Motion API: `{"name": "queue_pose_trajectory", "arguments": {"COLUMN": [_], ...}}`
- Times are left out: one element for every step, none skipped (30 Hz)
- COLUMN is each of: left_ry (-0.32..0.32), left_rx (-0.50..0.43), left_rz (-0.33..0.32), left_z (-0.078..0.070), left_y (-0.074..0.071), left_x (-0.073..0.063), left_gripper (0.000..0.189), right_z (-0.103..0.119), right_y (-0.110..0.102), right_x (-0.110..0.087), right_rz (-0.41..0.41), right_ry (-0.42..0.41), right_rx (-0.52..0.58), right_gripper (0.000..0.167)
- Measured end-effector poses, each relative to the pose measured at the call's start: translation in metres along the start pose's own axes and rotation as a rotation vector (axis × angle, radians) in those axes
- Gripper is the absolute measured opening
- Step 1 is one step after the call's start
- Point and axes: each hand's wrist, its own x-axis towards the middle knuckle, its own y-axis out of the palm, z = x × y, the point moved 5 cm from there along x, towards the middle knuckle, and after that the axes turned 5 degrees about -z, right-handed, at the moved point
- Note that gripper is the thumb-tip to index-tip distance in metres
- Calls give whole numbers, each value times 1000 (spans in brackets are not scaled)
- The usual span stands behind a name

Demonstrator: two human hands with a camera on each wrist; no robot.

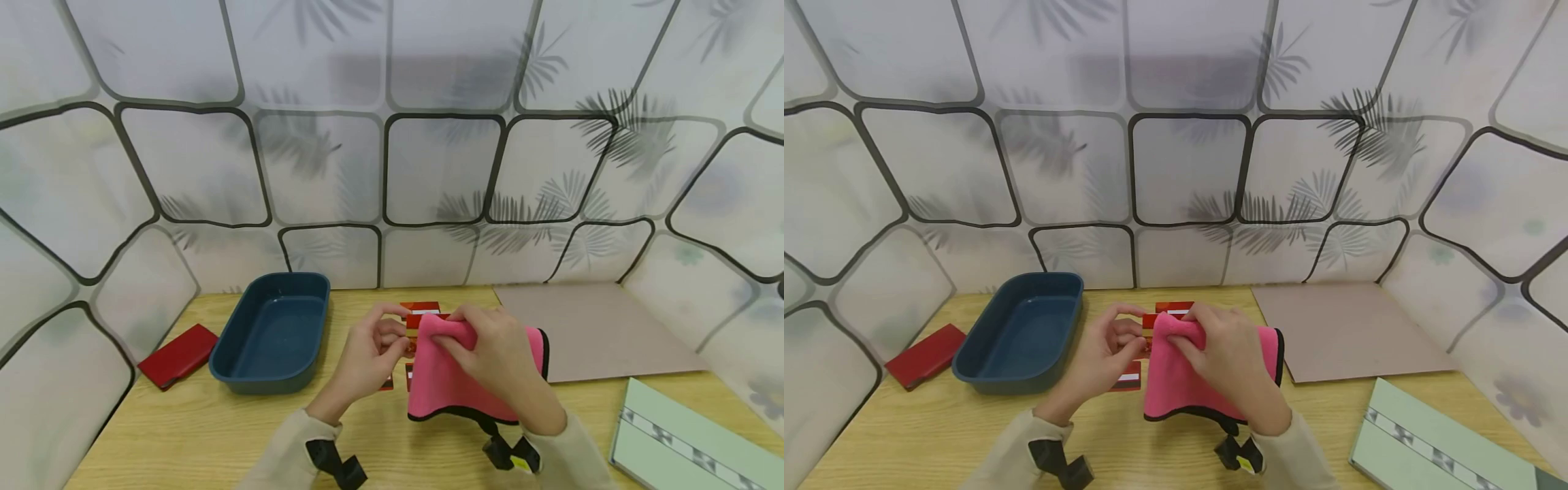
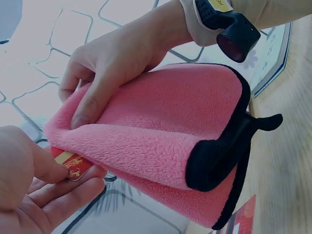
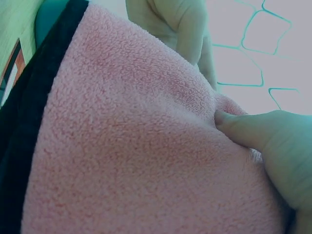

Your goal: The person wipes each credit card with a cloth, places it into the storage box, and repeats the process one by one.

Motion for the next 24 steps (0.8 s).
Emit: {"name": "queue_pose_trajectory", "arguments": {"left_ry": [2,1,-3,-7,-8,-10,-12,-17,-18,-22,-25,-33,-39,-46,-51,-56,-61,-69,-73,-83,-98,-114,-131,-147], "left_rx": [9,15,18,15,13,8,0,-8,-9,-7,-11,-9,-6,-2,2,0,-9,-13,-19,-28,-38,-48,-55,-53], "left_rz": [-6,-11,-16,-17,-14,-10,-6,-2,2,4,6,5,1,-3,-9,-14,-18,-22,-26,-29,-34,-42,-58,-83], "left_z": [0,-1,-1,-1,-1,-2,-2,-2,-2,-3,-3,-4,-4,-4,-5,-5,-5,-5,-5,-4,-3,-3,-2,-2], "left_y": [-1,-2,-3,-3,-3,-3,-4,-4,-4,-5,-7,-8,-10,-11,-13,-15,-16,-17,-17,-17,-18,-18,-19,-20], "left_x": [0,0,0,0,1,1,1,1,1,1,1,1,1,1,1,1,2,2,2,2,2,3,3,3], "left_gripper": [33,33,33,33,32,33,33,33,33,34,34,34,34,35,35,35,34,34,34,34,34,35,35,35], "right_z": [-1,-3,-4,-5,-6,-6,-7,-8,-9,-9,-10,-11,-12,-13,-15,-16,-18,-20,-22,-24,-25,-26,-27,-28], "right_y": [-1,-2,-3,-3,-4,-5,-5,-6,-6,-6,-6,-6,-7,-8,-8,-9,-10,-11,-12,-13,-15,-16,-16,-17], "right_x": [0,1,1,1,1,1,1,1,0,0,0,0,0,0,1,1,1,1,1,1,1,1,0,0], "right_rz": [3,5,7,9,11,13,16,21,25,26,27,27,25,23,20,16,12,8,7,1,-7,-13,-18,-22], "right_ry": [10,18,27,34,40,47,56,66,75,85,97,106,118,131,141,150,156,164,172,173,169,167,165,165], "right_rx": [-3,-5,-7,-6,-6,-4,-3,-3,-6,-5,-8,-9,-13,-16,-22,-29,-36,-44,-55,-61,-67,-64,-60,-57], "right_gripper": [33,34,34,34,33,33,33,33,33,33,34,34,34,33,33,32,31,31,30,30,30,30,30,30]}}
